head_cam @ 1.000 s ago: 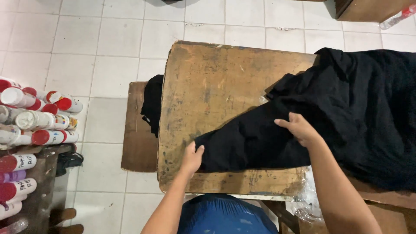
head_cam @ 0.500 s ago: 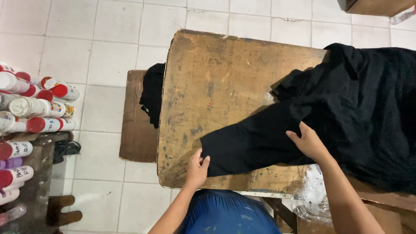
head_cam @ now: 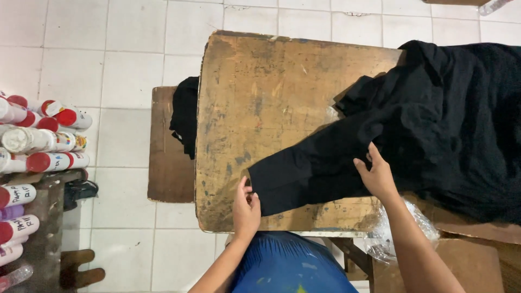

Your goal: The person irons a black garment on a wooden table. They smooth the fabric with their hands, apply the iron to the surface, and reposition the garment to iron different sections.

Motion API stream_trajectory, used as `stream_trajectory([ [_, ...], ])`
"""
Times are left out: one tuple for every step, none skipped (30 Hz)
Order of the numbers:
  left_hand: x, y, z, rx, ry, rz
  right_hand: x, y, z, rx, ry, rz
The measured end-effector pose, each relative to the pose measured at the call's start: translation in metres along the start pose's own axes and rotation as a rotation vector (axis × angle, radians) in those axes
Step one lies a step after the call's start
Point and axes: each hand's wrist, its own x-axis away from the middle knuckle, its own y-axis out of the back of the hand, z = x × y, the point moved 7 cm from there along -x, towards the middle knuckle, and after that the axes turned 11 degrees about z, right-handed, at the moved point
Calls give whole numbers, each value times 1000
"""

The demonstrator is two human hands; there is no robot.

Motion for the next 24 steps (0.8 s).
stream_trajectory([
  [-5, -4, 5, -1, 0, 5, 4, 0, 5, -1, -5, -3],
  [-6, -8, -10, -308, -246, -45, 8, 1, 10, -17, -4, -15],
  [-3, -18, -24, -613, -496, -98, 12, 2, 15, -34, -4, -28],
  [-15, -23, -29, -613, -499, -93, 14, 3, 18, -34, -7, -32],
  [-26, -34, -37, -709, -546, -46, 15, 2, 23, -33, 1, -23],
  [-38, -45, -44, -805, -592, 1, 15, 2, 28, -32, 8, -13],
  [-52, -47, -54, -806, -596, 4, 18, 2, 31, -33, 6, -17],
  [-72, -46, -58, -813, -469, 3, 21, 3, 33, -28, 2, -12],
  [-90, -45, -61, -820, -344, 2, 23, 2, 36, -25, -3, -9],
  [-109, -45, -57, -822, -348, 6, 21, 1, 31, -28, -6, -14],
  [-127, -52, -53, -918, -361, 44, 20, 2, 26, -5, 2, -32],
  [-144, -59, -47, -1013, -374, 84, 19, 2, 20, 18, 9, -50],
  [-147, -58, -46, -1014, -376, 88, 23, 3, 21, 17, 5, -51],
  [-150, -57, -47, -1001, -390, 73, 27, 4, 22, 19, -6, -62],
  [-152, -54, -47, -990, -402, 58, 30, 4, 23, 18, -16, -72],
  [-148, -55, -49, -995, -401, 63, 29, 4, 21, 14, -20, -72],
  [-143, -51, -53, -988, -420, 16, 30, 3, 20, 11, -13, -93],
  [-137, -48, -57, -981, -440, -31, 30, 3, 20, 9, -6, -115],
  [-126, -47, -59, -985, -438, -26, 30, 0, 15, 4, -11, -114],
  [-109, -48, -69, -1036, -591, -94, 30, -2, 11, -2, -7, -122],
  [-91, -50, -79, -1080, -746, -164, 30, -3, 7, -5, -2, -133],
  [-80, -55, -68, -1080, -746, -161, 29, -7, 5, -6, -6, -133],
  [-65, -71, -55, -1164, -828, -46, 30, -7, 9, -9, 75, -190],
  [-50, -87, -42, -1245, -909, 73, 32, -7, 13, -11, 156, -246],
])
